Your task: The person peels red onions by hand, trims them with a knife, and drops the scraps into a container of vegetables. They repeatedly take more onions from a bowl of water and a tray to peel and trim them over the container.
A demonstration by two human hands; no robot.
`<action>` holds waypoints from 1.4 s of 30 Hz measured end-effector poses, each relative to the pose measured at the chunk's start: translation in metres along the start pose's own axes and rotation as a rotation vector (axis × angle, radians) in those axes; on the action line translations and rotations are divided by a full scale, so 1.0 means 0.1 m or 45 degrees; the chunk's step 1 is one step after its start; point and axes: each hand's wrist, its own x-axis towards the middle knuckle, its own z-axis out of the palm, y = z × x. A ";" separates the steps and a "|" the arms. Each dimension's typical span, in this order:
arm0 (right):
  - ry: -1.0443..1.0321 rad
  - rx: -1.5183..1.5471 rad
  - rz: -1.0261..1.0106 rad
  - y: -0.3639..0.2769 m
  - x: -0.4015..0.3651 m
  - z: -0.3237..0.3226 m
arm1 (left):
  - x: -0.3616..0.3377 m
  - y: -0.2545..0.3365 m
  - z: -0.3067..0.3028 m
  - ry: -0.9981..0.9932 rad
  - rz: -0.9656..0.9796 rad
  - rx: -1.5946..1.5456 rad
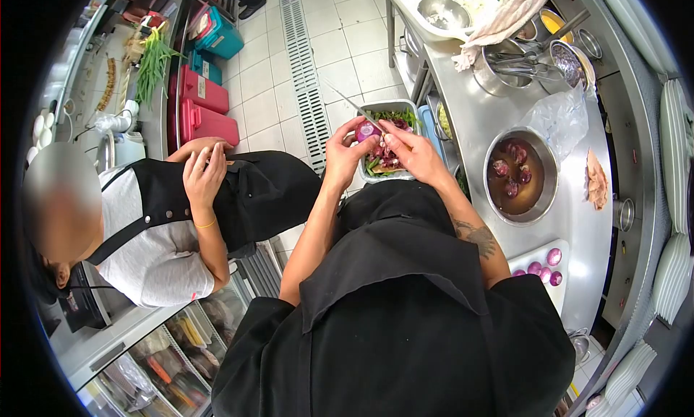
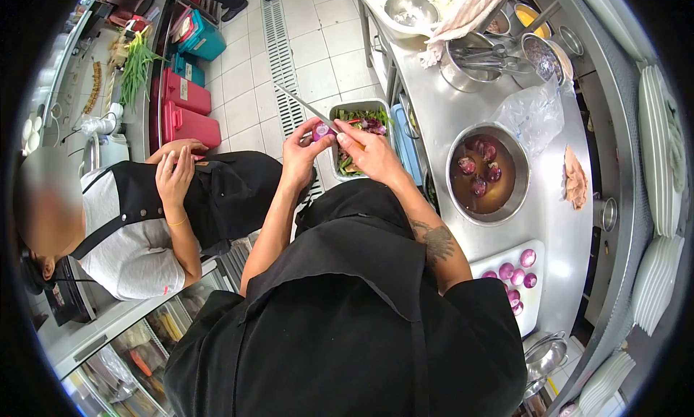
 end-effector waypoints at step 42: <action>0.082 0.152 0.898 1.46 -0.54 0.06 | 0.18 -0.23 0.30 -0.334 -0.502 0.202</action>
